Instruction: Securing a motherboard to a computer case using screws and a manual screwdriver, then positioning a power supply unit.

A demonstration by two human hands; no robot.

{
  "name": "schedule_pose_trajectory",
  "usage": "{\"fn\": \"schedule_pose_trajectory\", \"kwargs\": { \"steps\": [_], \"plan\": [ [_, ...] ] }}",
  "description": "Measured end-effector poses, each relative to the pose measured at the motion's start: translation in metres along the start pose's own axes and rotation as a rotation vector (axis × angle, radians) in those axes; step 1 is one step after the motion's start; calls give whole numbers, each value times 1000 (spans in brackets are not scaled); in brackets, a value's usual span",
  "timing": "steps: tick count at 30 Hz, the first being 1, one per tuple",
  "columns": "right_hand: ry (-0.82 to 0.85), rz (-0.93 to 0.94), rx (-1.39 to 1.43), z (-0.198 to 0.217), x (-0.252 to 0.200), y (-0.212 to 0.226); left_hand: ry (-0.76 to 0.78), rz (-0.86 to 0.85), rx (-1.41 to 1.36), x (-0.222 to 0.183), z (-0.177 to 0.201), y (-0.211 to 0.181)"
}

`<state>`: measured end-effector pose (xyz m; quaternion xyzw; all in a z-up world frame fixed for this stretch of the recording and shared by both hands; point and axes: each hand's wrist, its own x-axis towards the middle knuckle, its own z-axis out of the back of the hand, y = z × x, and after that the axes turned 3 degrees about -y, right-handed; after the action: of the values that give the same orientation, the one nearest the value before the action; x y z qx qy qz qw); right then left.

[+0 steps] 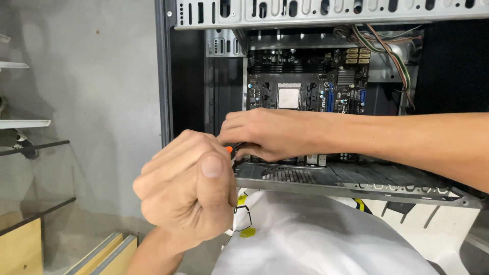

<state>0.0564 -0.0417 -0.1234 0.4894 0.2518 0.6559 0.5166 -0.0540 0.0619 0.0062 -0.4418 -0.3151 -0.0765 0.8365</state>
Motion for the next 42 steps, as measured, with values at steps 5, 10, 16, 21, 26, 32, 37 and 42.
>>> {"fn": "schedule_pose_trajectory", "kwargs": {
  "steps": [5, 10, 16, 21, 26, 32, 37, 42],
  "plan": [
    [-36, 2, -49, -7, -4, -2, 156, -49, -125, 2, 5, 9],
    [-76, 20, -147, -16, -10, -5, 431, -101, -540, 13, 15, 19],
    [-66, 30, -126, -16, -8, 0, 408, -17, -283, 7, 18, -12],
    [-7, -7, -165, -18, -9, 1, -113, 243, -285, -19, -9, -23],
    [-32, -26, -162, -17, -11, -3, 367, 110, -562, 10, 15, 4],
    [-49, -15, -157, -20, -10, -1, 651, 83, -772, 24, 27, 13],
    [-30, 13, -164, -14, -6, 1, 652, 84, -735, 27, 35, 10],
    [-66, 25, -175, -17, -6, 1, 209, 95, -106, 6, 31, -8]
  ]
}}
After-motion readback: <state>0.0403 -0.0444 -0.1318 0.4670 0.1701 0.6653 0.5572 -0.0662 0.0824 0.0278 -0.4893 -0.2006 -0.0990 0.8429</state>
